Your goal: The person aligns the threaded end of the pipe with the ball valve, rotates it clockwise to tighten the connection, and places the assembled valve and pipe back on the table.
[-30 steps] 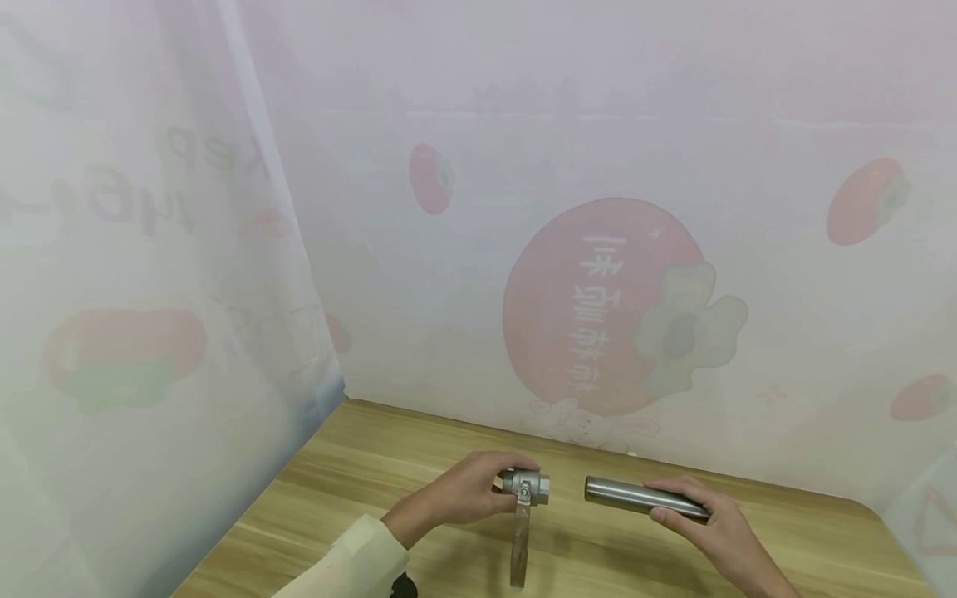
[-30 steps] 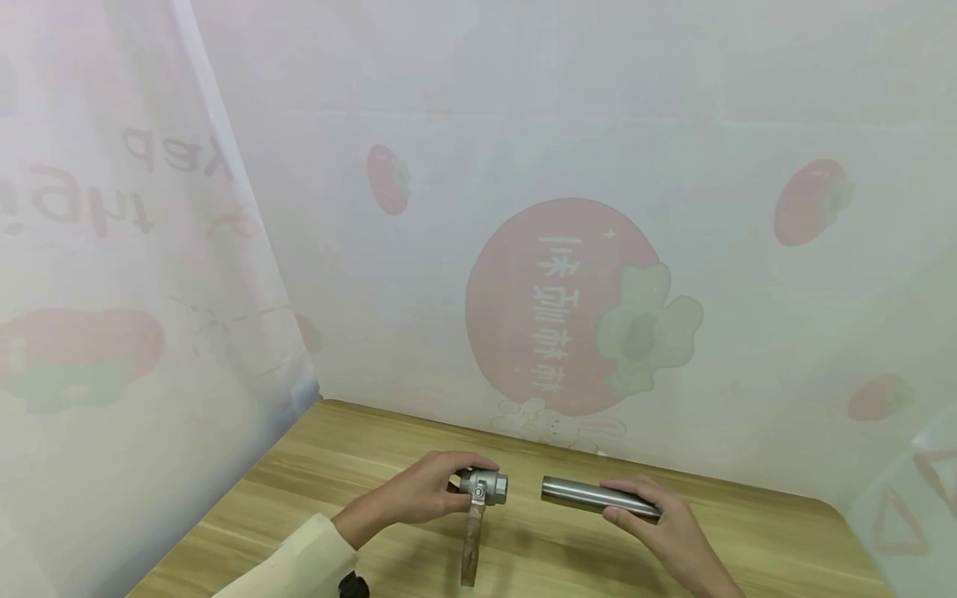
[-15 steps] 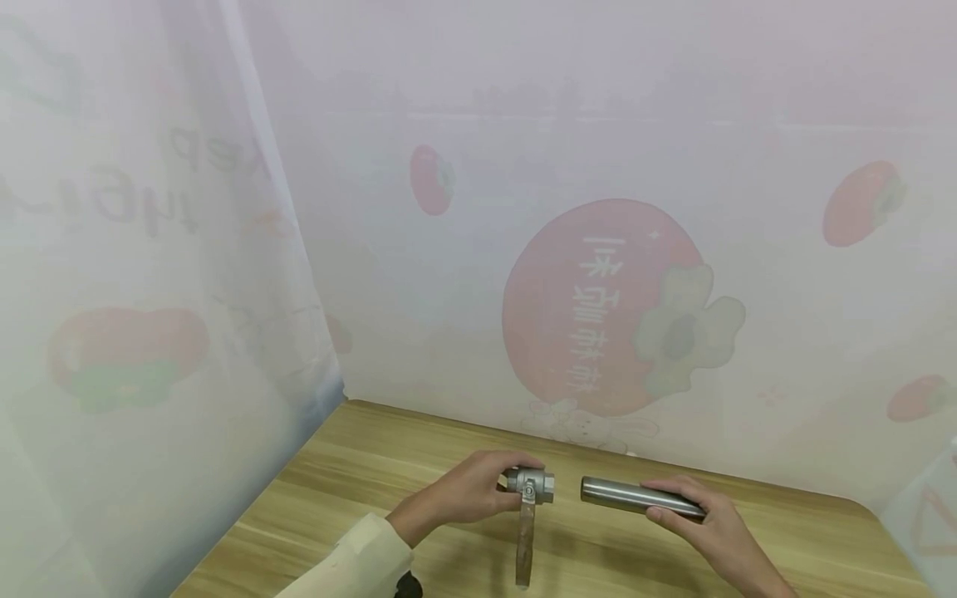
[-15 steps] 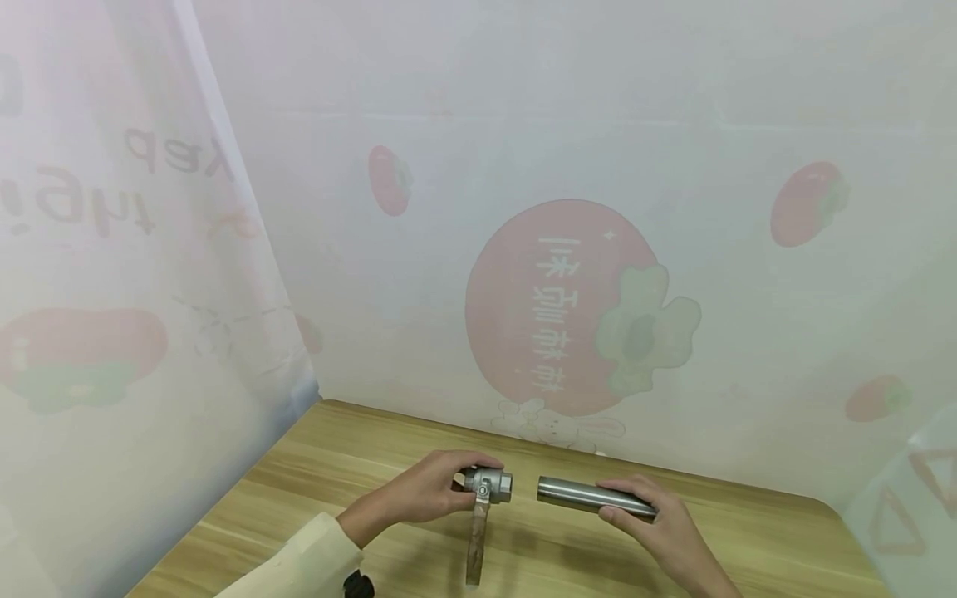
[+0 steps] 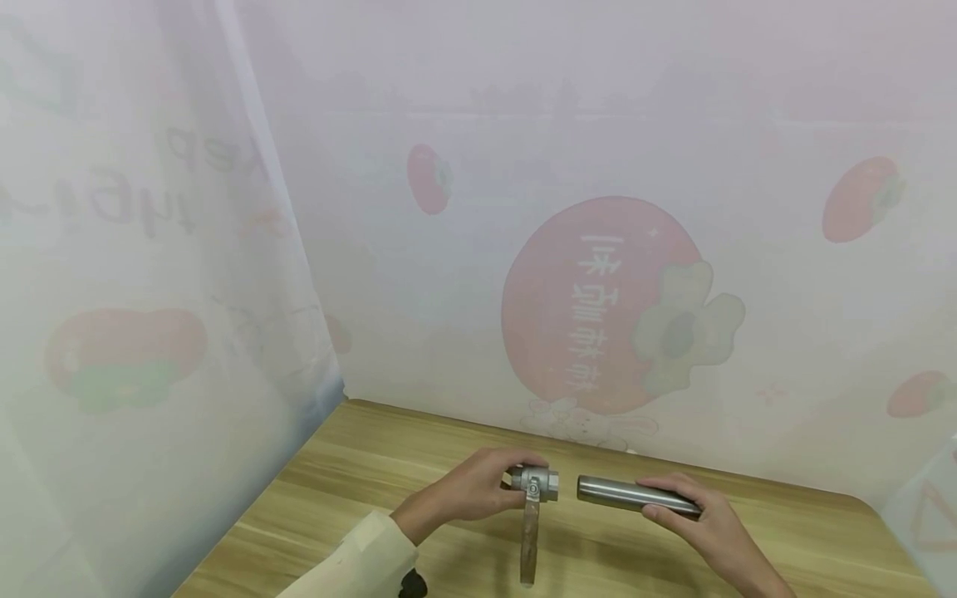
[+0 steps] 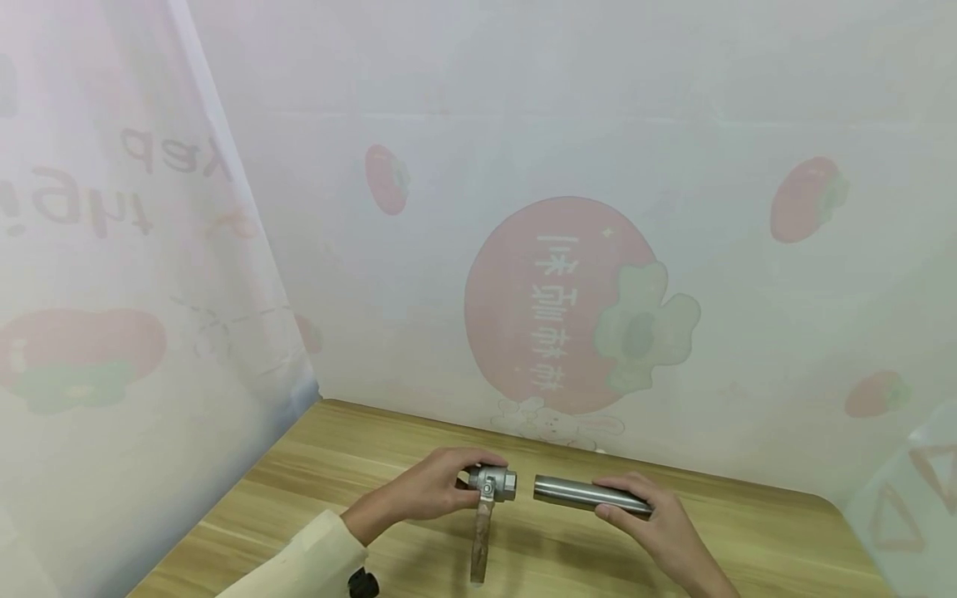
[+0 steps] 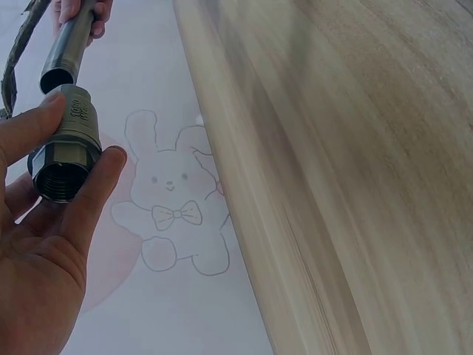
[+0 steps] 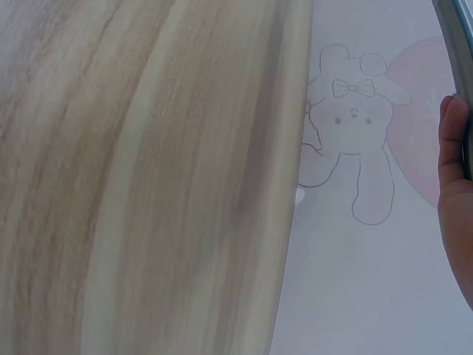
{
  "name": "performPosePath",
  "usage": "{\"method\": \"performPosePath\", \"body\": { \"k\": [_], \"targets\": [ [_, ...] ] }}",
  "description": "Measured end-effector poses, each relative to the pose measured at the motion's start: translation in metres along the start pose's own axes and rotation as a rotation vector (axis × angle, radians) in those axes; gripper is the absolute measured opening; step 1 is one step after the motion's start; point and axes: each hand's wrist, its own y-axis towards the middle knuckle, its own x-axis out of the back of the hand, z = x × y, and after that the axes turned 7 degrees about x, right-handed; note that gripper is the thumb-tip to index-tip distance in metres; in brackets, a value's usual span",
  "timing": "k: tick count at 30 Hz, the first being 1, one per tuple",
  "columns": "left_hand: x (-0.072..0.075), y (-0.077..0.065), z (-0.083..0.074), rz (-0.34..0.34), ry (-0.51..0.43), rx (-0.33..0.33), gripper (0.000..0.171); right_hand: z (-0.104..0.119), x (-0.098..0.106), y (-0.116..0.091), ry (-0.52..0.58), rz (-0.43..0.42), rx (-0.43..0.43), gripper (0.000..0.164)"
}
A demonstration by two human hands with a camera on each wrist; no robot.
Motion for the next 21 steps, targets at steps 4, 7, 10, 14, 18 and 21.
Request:
{"method": "performPosePath", "body": {
  "k": [4,7,10,14,18,21],
  "targets": [
    [-0.0005,0.0001,-0.0016,0.005,0.003,-0.02,0.049,-0.0005,-0.0017,0.001,0.003,-0.002,0.026,0.035],
    [-0.0004,-0.0003,-0.0027,0.004,0.002,-0.024,0.05,-0.0003,-0.003,0.0016,0.006,-0.004,0.039,0.035],
    [-0.0003,-0.0006,-0.0037,0.004,-0.001,-0.015,0.05,-0.0004,-0.0042,0.0019,0.005,-0.007,0.037,0.035],
    [-0.0007,-0.0004,-0.0049,0.004,0.0,-0.007,0.049,-0.0007,-0.0058,0.0026,0.02,-0.004,0.024,0.035],
    [-0.0017,0.0002,-0.0052,-0.002,0.0,-0.008,0.049,-0.0009,-0.0077,0.0034,0.03,0.001,0.019,0.035],
    [-0.0023,0.0004,-0.0055,-0.004,-0.001,-0.009,0.049,-0.0012,-0.0089,0.0036,0.019,0.0,0.021,0.035]
  ]
}}
